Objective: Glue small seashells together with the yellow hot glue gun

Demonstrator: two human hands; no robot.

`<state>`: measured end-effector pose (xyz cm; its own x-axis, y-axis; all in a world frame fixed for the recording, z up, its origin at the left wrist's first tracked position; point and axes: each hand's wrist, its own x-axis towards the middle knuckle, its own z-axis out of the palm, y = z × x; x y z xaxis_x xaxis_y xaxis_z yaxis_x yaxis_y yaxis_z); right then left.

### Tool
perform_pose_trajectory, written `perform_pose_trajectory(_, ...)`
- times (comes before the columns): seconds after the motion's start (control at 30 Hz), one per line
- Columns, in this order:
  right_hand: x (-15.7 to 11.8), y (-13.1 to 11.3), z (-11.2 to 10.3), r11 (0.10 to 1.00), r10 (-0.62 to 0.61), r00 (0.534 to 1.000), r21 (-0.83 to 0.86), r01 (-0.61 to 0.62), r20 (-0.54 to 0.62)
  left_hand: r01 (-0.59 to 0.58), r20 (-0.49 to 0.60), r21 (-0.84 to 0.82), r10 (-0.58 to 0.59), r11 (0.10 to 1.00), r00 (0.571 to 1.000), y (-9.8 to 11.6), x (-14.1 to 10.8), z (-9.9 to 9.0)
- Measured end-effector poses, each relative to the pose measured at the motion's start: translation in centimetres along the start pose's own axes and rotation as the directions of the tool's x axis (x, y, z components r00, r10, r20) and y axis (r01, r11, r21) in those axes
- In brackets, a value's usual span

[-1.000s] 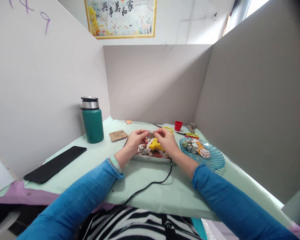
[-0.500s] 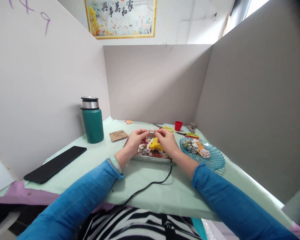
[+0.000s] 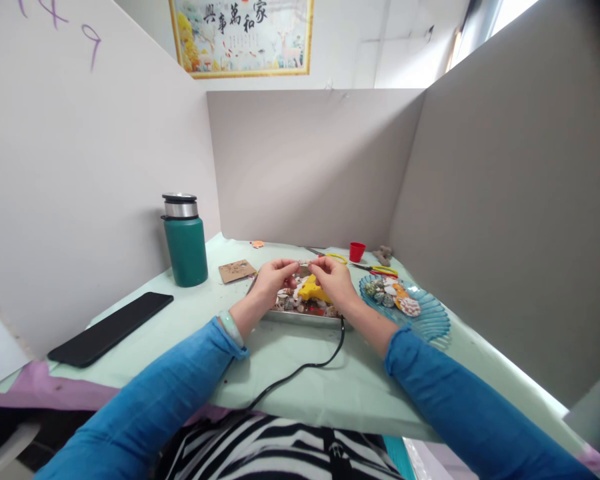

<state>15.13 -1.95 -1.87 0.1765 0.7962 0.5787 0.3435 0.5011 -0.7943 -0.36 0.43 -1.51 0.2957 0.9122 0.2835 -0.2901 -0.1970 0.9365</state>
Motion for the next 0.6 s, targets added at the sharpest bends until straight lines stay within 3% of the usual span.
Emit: perform_pose_trajectory(0.6,-0.05,-0.09,-0.03,0.997,-0.027,0.999,-0.068,0.025,-0.029,-0.025,-0.003,-0.016,0.025,1.000,1.000,-0.18,0.07,-0.12)
